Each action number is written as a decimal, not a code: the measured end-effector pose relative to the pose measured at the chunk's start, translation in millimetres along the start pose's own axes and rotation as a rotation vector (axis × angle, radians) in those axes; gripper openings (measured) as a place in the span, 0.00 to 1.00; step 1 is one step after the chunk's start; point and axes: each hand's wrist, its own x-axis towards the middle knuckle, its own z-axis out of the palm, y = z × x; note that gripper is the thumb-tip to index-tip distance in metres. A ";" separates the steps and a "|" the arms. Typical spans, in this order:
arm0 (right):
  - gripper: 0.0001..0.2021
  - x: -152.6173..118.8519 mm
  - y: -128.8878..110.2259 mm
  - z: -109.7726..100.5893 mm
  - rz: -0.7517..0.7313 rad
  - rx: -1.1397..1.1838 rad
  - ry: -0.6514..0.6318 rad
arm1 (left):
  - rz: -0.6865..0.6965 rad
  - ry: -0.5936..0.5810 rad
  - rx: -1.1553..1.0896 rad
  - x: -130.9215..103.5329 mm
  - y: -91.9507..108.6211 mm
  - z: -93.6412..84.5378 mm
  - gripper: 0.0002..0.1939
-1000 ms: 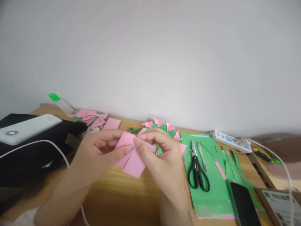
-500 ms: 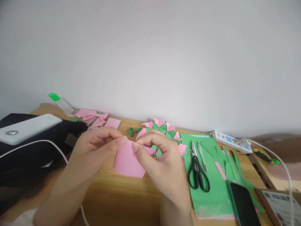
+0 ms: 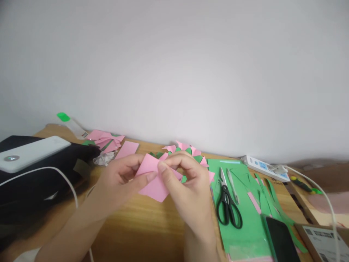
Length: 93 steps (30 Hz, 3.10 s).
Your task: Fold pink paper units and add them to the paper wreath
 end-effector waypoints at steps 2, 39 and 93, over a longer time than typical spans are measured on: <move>0.07 -0.5 -0.2 -0.8 -0.005 -0.004 0.021 | 0.033 0.061 0.021 0.2 0.3 -1.1 0.07; 0.05 -0.5 -17.3 -16.1 -0.165 -0.290 -0.179 | 0.360 0.120 0.415 -7.6 5.8 -12.4 0.07; 0.08 -5.0 -22.4 -14.4 -0.353 -0.391 -0.158 | 0.397 -0.044 0.475 -7.7 11.8 -16.3 0.10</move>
